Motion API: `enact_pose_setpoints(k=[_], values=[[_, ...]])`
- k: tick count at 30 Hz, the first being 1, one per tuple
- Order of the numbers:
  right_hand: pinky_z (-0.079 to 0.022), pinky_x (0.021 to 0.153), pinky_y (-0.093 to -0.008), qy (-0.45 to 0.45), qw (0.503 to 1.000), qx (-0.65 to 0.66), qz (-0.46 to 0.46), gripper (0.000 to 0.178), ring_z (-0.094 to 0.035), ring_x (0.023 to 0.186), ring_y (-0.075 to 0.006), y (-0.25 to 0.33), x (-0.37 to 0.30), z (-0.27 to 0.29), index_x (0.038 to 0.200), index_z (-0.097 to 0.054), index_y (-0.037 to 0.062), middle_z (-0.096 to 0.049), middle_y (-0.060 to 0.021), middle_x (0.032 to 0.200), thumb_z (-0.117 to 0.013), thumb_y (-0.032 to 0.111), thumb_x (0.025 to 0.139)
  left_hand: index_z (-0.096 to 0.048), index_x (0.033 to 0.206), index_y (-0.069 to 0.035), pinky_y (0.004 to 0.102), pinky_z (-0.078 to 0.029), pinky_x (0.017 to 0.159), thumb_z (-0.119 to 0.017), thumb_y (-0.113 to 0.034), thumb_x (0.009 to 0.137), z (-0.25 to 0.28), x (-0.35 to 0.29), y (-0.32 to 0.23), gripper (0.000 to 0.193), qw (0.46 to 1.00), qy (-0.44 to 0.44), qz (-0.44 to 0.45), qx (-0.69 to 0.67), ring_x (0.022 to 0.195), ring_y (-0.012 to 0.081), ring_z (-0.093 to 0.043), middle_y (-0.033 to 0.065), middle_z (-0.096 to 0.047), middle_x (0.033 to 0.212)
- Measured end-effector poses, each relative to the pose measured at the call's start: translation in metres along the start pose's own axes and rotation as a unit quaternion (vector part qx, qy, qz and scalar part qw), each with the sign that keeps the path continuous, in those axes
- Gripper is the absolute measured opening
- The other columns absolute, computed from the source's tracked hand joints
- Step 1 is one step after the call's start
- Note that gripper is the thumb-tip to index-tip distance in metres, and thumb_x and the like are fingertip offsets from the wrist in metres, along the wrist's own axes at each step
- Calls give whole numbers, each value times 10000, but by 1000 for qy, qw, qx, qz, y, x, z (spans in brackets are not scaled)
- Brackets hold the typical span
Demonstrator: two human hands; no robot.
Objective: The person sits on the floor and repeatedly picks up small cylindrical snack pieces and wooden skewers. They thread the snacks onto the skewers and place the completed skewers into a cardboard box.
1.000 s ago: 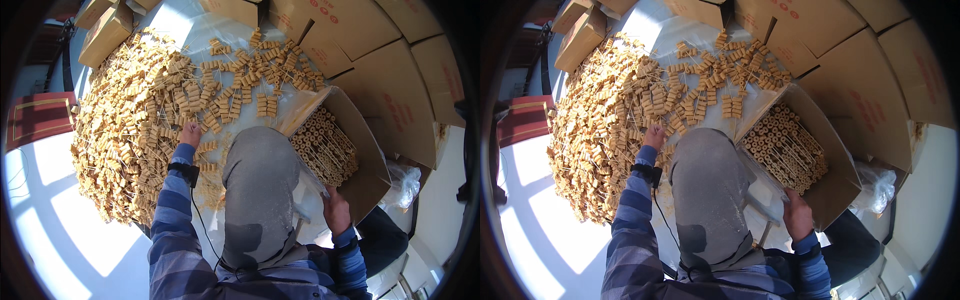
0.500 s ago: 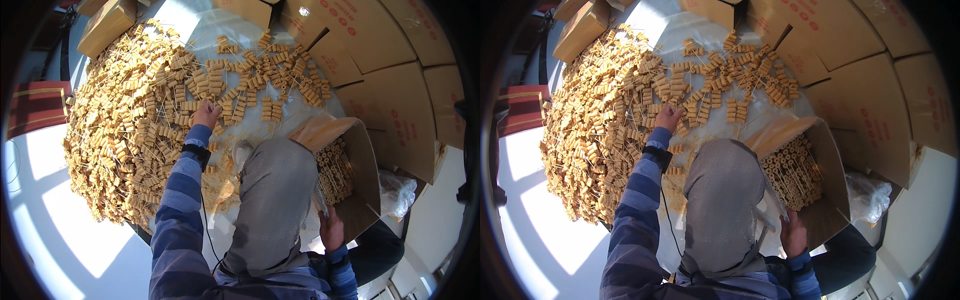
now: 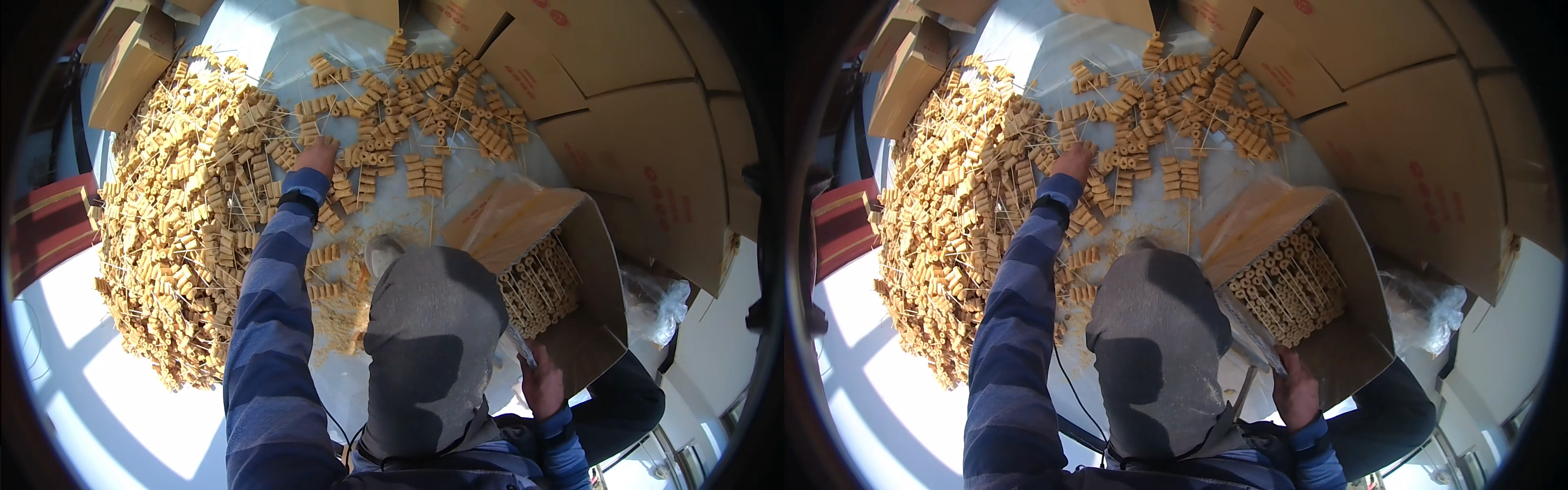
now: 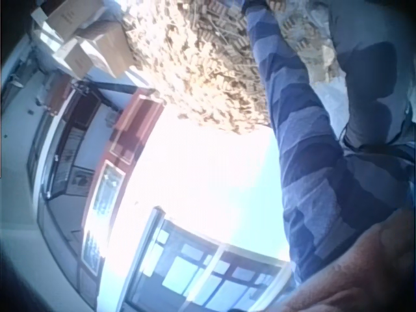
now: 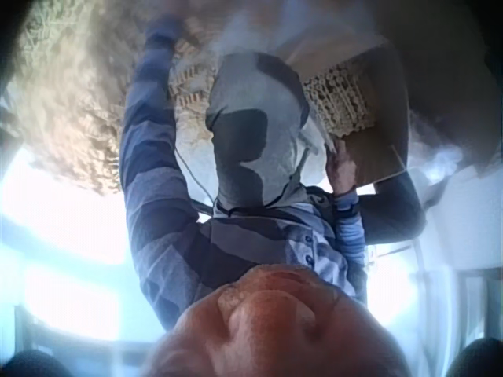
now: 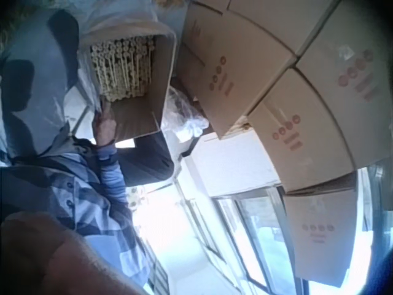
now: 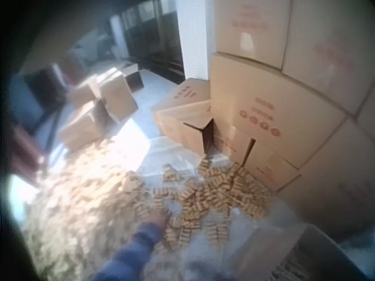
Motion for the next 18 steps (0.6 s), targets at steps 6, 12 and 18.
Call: enact_pose_setpoints(k=[6,12,18], values=[[-545,759,-460,-22,999,3,30,306,-673,931,-438,-3,0,1,1211,-617,85,-693,-236,981,-683,88,912,-683,1118,-78,456,-573,772,-611,-155,932,24,-58,36,214,996,12,79,-49,937,386,-666,200,-631,1093],[-543,798,-440,-9,998,-1,62,339,-684,944,-406,10,1,4,1233,-616,50,-687,-239,1033,-696,91,906,-631,879,-17,399,-533,686,-516,-390,1043,72,-144,36,423,968,19,74,-238,707,294,-641,174,-610,753],[-540,895,-331,-22,968,230,99,319,-672,1053,-228,68,-11,78,1270,-595,-19,-679,-158,1138,-633,117,984,-542,911,-29,294,-470,591,-440,-416,1086,165,-199,-45,437,649,94,115,-746,627,159,-553,39,-495,649]])
Point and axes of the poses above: each hand's wrist, its own x-axis towards the middle knuckle, its own z-axis out of the back of the hand, y = z × x, the point moved 8 cm from there along x, towards the middle knuckle
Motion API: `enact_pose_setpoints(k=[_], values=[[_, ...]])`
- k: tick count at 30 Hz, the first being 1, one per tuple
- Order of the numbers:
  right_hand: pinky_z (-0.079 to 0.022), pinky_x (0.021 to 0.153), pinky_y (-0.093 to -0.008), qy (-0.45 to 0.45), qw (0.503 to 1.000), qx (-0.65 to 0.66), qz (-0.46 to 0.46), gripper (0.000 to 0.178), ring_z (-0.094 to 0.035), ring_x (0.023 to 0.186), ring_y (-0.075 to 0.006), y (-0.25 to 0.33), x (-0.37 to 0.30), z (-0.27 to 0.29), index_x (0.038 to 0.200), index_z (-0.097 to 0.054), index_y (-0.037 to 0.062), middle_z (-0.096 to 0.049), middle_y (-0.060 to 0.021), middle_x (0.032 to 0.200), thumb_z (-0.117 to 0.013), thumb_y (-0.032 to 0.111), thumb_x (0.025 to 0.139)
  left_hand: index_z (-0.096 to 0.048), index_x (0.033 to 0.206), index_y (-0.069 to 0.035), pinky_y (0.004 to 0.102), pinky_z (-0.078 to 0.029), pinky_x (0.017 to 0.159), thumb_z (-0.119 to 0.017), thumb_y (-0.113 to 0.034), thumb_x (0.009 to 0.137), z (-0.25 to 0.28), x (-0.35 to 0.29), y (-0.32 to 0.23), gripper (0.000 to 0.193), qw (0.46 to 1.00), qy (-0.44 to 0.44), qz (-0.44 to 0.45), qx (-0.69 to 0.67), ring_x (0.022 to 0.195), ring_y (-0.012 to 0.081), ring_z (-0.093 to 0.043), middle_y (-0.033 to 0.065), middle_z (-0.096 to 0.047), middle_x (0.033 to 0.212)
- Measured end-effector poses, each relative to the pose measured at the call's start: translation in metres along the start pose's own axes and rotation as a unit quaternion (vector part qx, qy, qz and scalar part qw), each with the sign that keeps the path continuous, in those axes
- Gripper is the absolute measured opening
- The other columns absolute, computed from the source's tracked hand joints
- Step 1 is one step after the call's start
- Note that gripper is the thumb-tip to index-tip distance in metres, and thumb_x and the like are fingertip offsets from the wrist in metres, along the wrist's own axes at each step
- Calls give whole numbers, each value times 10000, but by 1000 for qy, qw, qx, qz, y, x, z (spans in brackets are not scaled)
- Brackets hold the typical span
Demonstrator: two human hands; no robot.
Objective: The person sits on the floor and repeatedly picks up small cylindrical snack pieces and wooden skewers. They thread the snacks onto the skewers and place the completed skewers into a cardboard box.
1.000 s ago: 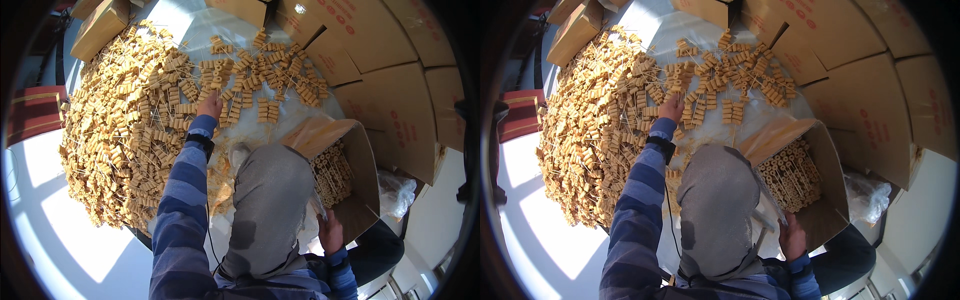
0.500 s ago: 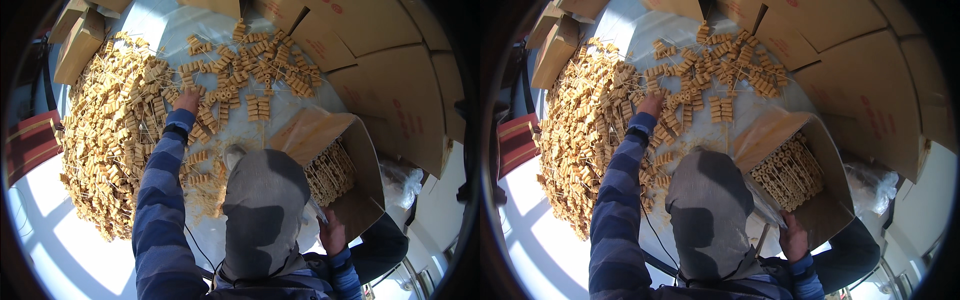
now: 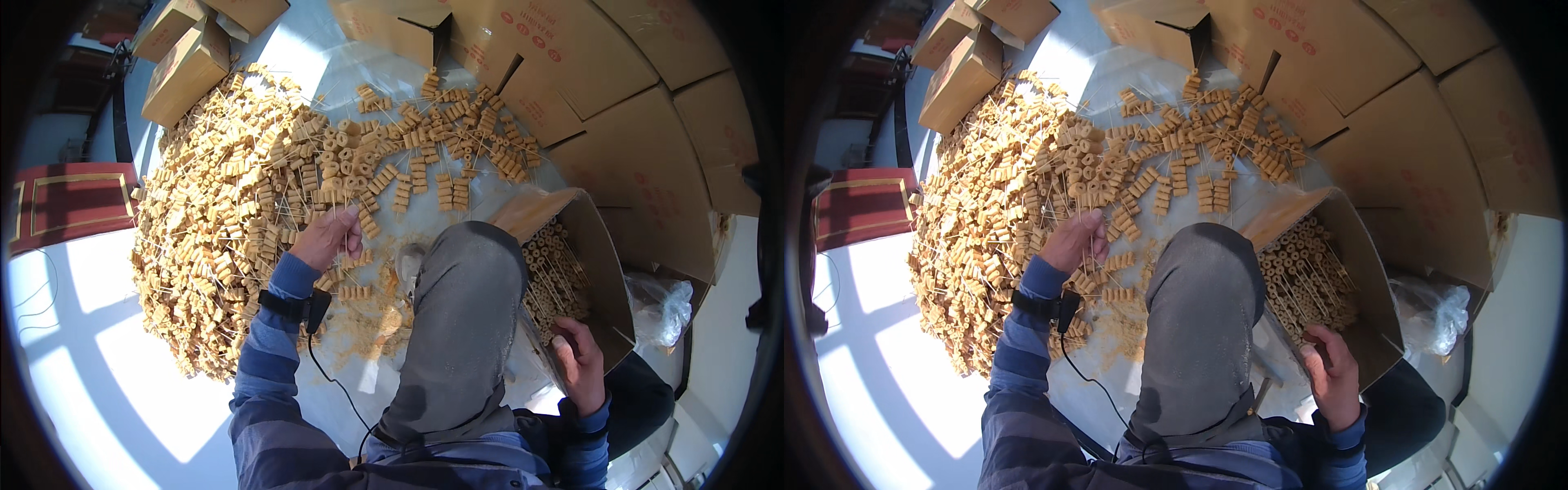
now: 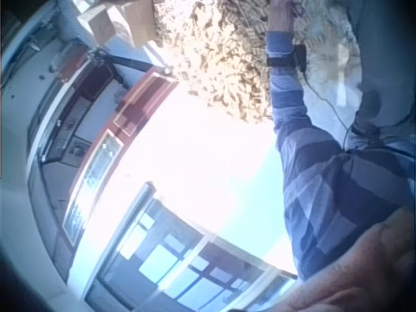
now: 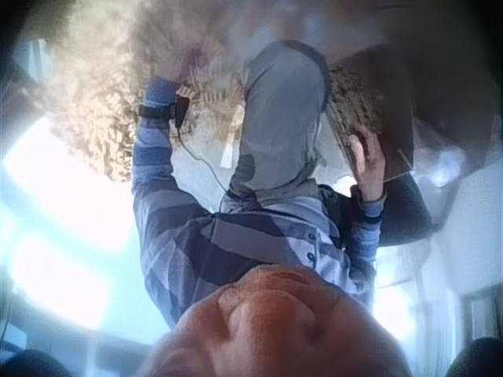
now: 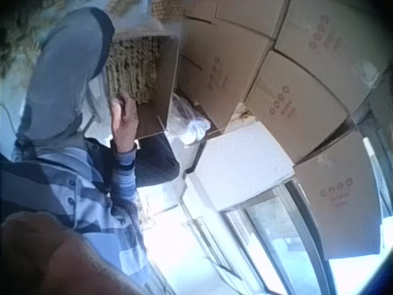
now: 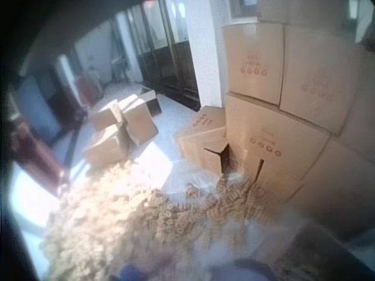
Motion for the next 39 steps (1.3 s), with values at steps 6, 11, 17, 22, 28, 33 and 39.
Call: enact_pose_setpoints(k=[6,11,17,22,28,33,39], values=[[-518,995,-346,52,966,224,120,387,-591,1234,-228,128,-12,-7,1367,-558,-16,-581,-157,1337,-555,197,1044,-520,972,-35,284,-462,574,-428,-367,1097,-146,-91,-102,367,973,215,-1,-84,596,144,-525,25,-494,669],[-424,1087,-398,147,897,416,6,399,-571,1221,-247,140,-4,-54,1366,-539,-24,-570,-161,1338,-534,214,1046,-517,964,9,296,-472,565,-444,-253,1071,-267,-127,-122,292,917,365,-101,127,609,154,-546,49,-537,688],[-515,989,-436,38,891,449,62,322,-662,1085,-283,120,1,-17,1109,-570,12,-687,-215,1121,-446,309,1092,-532,1014,22,321,-505,623,-593,-346,1021,-273,-119,-122,373,825,448,-158,305,683,187,-619,78,-626,800],[-597,728,-383,-104,880,455,85,377,-620,601,-186,89,23,43,1176,-508,38,-469,-15,557,-304,351,1124,-631,1188,-40,211,-515,662,-589,-185,1033,-86,8,-134,216,969,23,-243,-39,754,63,-609,16,-642,909],[-570,670,-383,-100,921,375,-35,381,-562,573,-188,24,29,16,1200,-517,29,-436,-36,566,-328,349,1119,-580,1272,20,425,-543,925,-745,-324,887,9,166,54,542,892,-201,1,405,1065,335,-655,197,-646,1243],[-567,708,-403,-99,905,404,-91,370,-580,578,-209,1,34,16,1213,-515,27,-477,-59,564,-332,334,1117,-414,1421,29,477,-492,1019,-810,-341,798,-7,210,155,825,865,-247,57,434,1212,423,-564,284,-522,1346],[-568,723,-409,-105,905,389,-136,371,-600,593,-218,-17,40,15,1206,-533,22,-489,-62,552,-356,334,1111,-565,1202,37,454,-505,955,-835,-364,747,0,188,173,664,870,-302,47,387,1177,422,-581,280,-592,1218]])
Point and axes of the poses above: each hand's wrist, its own x-axis towards the middle knuckle, its own z-axis out of the back of the hand, y = z × x, the point moved 8 cm from there along x, towards the middle knuckle
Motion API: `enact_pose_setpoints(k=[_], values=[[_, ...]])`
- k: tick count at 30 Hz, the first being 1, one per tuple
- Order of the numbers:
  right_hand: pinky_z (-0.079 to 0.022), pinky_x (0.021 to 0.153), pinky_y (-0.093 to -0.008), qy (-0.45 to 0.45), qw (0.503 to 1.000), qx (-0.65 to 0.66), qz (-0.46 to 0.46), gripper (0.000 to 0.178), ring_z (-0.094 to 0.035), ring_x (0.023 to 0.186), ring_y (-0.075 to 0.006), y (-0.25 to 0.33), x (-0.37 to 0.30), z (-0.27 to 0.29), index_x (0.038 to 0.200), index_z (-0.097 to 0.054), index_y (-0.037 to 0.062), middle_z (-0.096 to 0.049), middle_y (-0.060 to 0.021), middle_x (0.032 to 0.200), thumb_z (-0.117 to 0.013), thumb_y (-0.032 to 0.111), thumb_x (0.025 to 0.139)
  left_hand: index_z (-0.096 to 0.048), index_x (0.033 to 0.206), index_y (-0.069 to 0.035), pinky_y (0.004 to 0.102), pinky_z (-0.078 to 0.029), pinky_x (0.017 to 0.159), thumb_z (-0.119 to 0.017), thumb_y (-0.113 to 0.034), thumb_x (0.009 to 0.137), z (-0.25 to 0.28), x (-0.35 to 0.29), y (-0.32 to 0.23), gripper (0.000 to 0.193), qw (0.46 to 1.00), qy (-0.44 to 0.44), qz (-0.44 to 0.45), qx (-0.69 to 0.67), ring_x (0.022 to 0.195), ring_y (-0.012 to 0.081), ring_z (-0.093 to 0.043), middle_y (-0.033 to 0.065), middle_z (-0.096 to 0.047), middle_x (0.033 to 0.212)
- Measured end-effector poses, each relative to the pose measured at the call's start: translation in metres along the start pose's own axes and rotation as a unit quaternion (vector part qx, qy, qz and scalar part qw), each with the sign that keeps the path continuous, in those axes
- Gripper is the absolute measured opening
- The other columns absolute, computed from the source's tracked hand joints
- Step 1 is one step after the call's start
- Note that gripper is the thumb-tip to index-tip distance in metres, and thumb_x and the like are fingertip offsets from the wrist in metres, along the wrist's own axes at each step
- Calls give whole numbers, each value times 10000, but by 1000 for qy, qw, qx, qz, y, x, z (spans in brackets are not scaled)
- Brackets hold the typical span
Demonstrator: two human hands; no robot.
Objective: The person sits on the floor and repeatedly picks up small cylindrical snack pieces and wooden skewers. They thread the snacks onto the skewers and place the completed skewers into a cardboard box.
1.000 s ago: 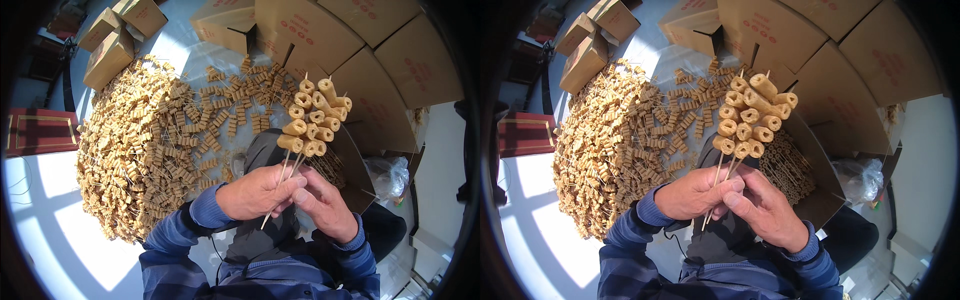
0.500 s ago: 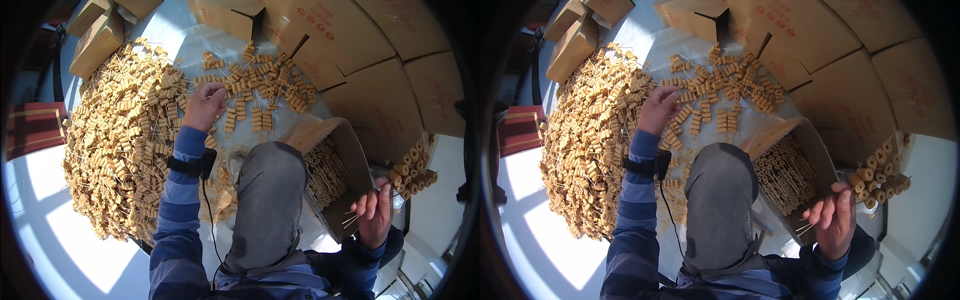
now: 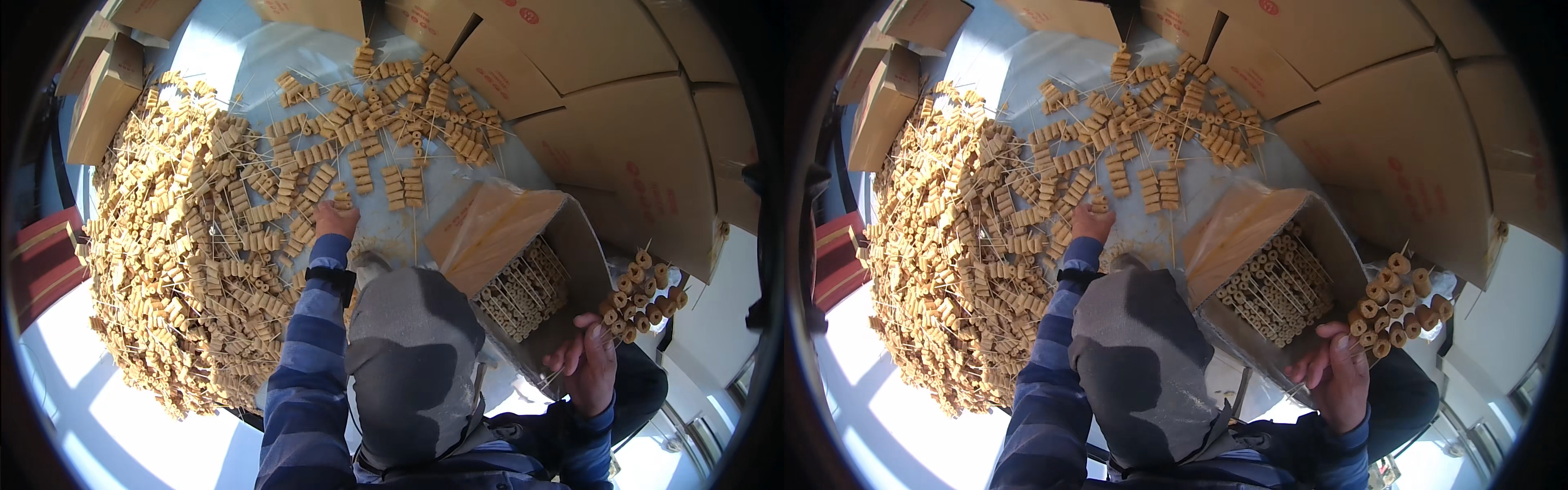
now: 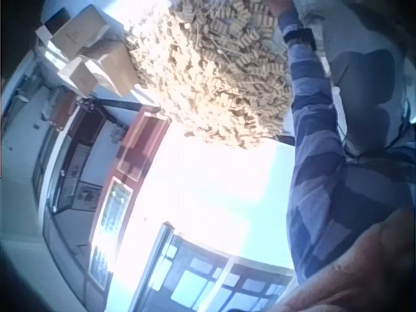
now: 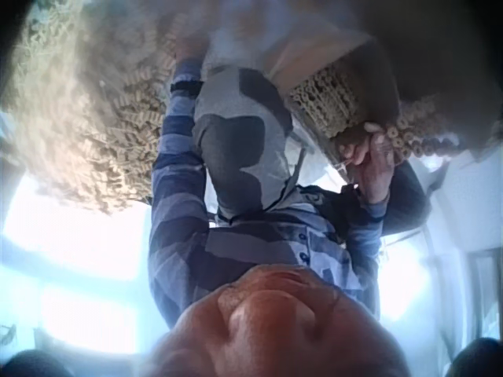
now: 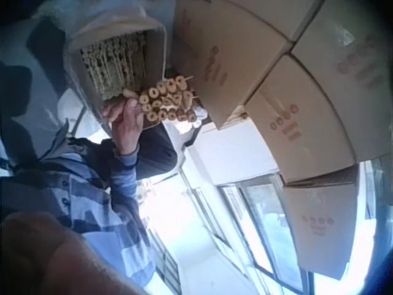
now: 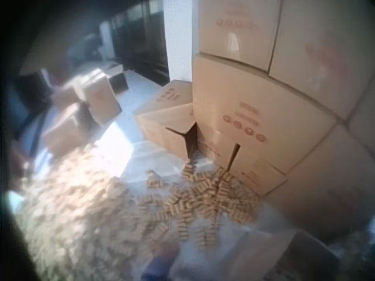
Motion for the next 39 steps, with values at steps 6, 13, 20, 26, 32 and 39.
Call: enact_pose_setpoints(k=[6,13,20,26,32,39], values=[[-561,746,-406,46,998,8,-40,390,-646,648,-234,-23,8,-5,1189,-566,10,-545,-79,573,-387,346,1103,-542,1183,38,455,-492,884,-834,-432,764,-20,-39,-45,694,990,16,-39,-133,1021,365,-572,188,-532,1125],[-565,781,-422,-10,1000,-14,4,382,-649,651,-238,-3,-5,24,1211,-545,-1,-555,-85,583,-379,326,1105,-398,1396,45,455,-495,985,-836,-417,759,-71,-10,-107,901,999,22,-29,7,1171,428,-572,270,-470,1351],[-555,805,-412,16,1000,3,19,379,-644,681,-228,-4,-15,35,1239,-540,-4,-570,-85,611,-348,299,1116,-375,1420,28,464,-502,1006,-824,-423,747,-75,-2,-68,926,988,98,-24,113,1215,422,-561,271,-481,1359],[-570,779,-397,-1,999,-7,31,339,-622,640,-214,-7,-30,50,1220,-522,23,-539,-79,589,-355,299,1114,-472,1306,78,443,-516,995,-851,-423,718,-82,4,-28,860,982,154,83,70,1196,379,-598,313,-529,1312],[-563,776,-406,-7,999,12,34,330,-615,641,-210,-10,-42,61,1217,-526,23,-553,-80,603,-384,301,1110,-524,1147,4,450,-535,917,-870,-398,715,-31,-14,34,685,988,130,71,45,1062,359,-683,242,-697,1093],[-602,814,-333,119,989,-36,80,340,-679,968,-222,4,-69,27,1244,-554,-36,-652,-122,1043,-445,251,1098,-510,1282,30,388,-526,916,-874,-159,756,195,-107,21,667,981,166,-86,-43,1052,292,-664,187,-674,1161]])
Point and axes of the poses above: each hand's wrist, its own x-axis towards the middle knuckle, its own z-axis out of the back of the hand, y = z × x, the point moved 8 cm from there along x, towards the middle knuckle
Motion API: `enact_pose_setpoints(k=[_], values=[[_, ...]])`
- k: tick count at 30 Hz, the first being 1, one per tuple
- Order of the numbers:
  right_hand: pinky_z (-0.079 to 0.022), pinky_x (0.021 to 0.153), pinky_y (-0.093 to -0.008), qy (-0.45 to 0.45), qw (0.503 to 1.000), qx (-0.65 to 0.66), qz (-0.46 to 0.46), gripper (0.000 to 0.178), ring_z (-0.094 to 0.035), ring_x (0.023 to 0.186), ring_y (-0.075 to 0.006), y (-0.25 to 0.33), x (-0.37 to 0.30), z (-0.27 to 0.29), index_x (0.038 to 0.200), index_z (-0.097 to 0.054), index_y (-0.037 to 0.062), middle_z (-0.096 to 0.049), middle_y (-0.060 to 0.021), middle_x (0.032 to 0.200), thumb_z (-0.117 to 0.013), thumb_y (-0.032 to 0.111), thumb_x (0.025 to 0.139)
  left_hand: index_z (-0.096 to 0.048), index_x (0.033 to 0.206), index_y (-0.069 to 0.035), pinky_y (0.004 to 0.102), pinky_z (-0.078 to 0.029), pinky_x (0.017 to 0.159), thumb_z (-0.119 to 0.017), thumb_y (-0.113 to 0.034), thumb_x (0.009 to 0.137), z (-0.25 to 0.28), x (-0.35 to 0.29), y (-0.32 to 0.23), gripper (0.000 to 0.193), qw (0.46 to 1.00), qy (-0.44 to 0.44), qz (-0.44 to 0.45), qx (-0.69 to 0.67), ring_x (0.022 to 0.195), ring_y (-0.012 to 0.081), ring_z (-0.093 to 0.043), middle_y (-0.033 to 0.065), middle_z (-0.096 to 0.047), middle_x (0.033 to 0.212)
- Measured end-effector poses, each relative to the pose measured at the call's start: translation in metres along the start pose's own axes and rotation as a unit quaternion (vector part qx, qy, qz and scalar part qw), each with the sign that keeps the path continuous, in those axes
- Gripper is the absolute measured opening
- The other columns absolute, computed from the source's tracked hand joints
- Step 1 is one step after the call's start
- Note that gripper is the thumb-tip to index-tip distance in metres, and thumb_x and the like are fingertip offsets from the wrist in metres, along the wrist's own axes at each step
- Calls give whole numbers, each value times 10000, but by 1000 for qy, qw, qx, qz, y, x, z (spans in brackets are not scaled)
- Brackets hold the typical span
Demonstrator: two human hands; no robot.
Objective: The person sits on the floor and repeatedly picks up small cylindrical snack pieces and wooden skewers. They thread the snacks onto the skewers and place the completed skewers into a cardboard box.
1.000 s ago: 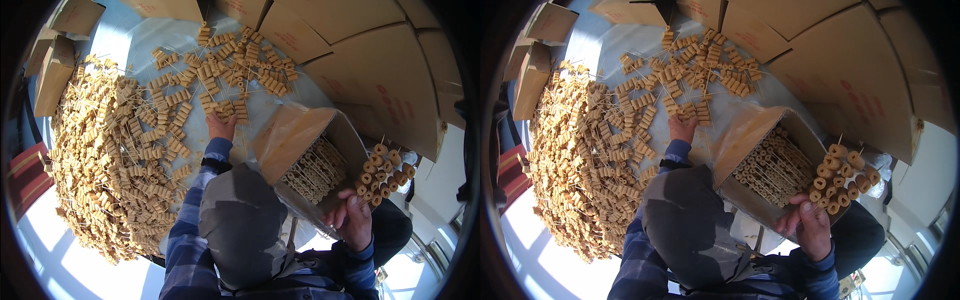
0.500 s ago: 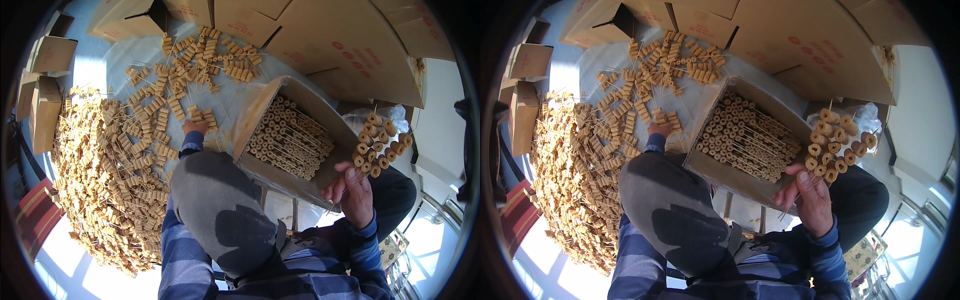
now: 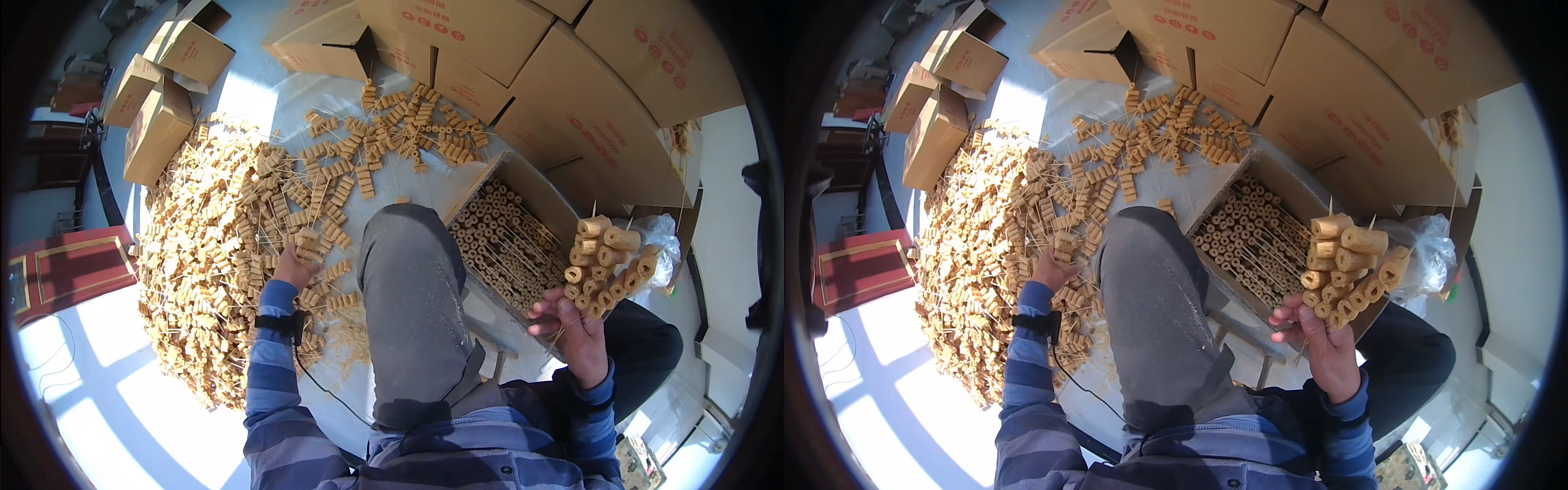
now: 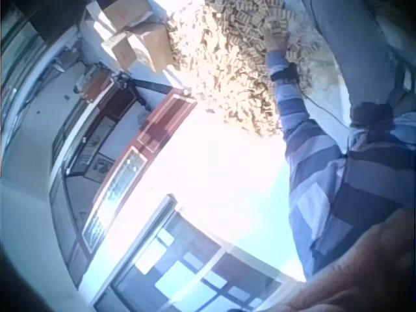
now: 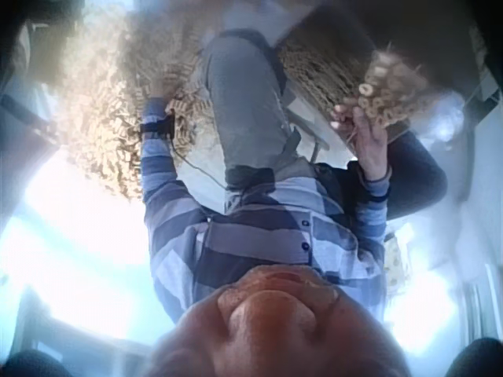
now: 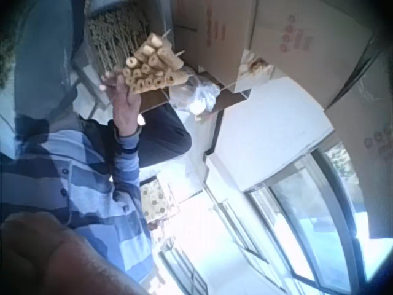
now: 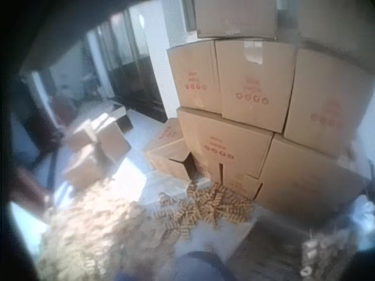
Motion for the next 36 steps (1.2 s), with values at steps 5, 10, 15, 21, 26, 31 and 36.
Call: enact_pose_setpoints(k=[5,10,15,21,26,31,36], values=[[-580,854,-339,51,990,-67,112,322,-653,1049,-222,58,-25,-35,1246,-582,-34,-641,-134,1161,-456,222,1096,-492,1151,13,459,-526,841,-836,-199,778,107,-125,-154,550,968,-106,-79,214,997,404,-632,194,-578,1092],[-440,1081,-406,76,941,-170,284,397,-576,1245,-284,119,-68,-57,1307,-561,-50,-600,-176,1307,-456,270,1096,-504,1017,-42,431,-479,763,-688,-99,815,92,-238,-318,278,788,-179,-352,472,863,309,-588,133,-522,963],[-365,1143,-383,205,903,-282,251,404,-528,1315,-259,113,-68,-78,1351,-545,-50,-589,-165,1343,-488,249,1084,-543,1010,-85,337,-422,797,-609,-166,868,11,-295,-365,177,681,-140,-481,534,885,204,-536,56,-517,935],[-546,949,-381,260,957,-30,-126,354,-678,1045,-292,5,-70,-87,1270,-533,-68,-655,-198,1155,-443,224,1092,-552,945,-113,321,-386,833,-570,-194,887,-42,-313,-359,101,668,-147,-534,497,923,186,-520,40,-502,946],[-447,538,-224,311,923,95,-204,266,-523,606,-102,-20,-100,-102,1166,-531,70,-527,0,767,-446,313,1097,-564,994,-102,339,-386,890,-610,-172,838,-53,-306,-351,177,674,-137,-543,482,966,202,-519,50,-518,999],[-345,539,-200,275,944,121,-133,226,-394,614,-65,-17,-103,-104,1156,-526,68,-458,32,783,-467,277,1094,-459,1399,-53,443,-305,1147,-721,-164,772,-32,-316,-345,688,689,-237,-527,437,1344,308,-417,139,-445,1429],[-357,542,-202,228,963,123,-76,254,-402,609,-71,-3,-100,-90,1181,-530,46,-463,22,774,-423,263,1103,-147,1580,-34,459,-318,1173,-805,-415,845,-12,-285,-282,1057,922,-17,-328,-207,1413,343,-367,176,-319,1541]])
Point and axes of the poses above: each hand's wrist, its own x-axis towards the middle knuckle, its own z-axis out of the back of the hand, y = z × x, the point moved 8 cm from there along x, towards the middle knuckle
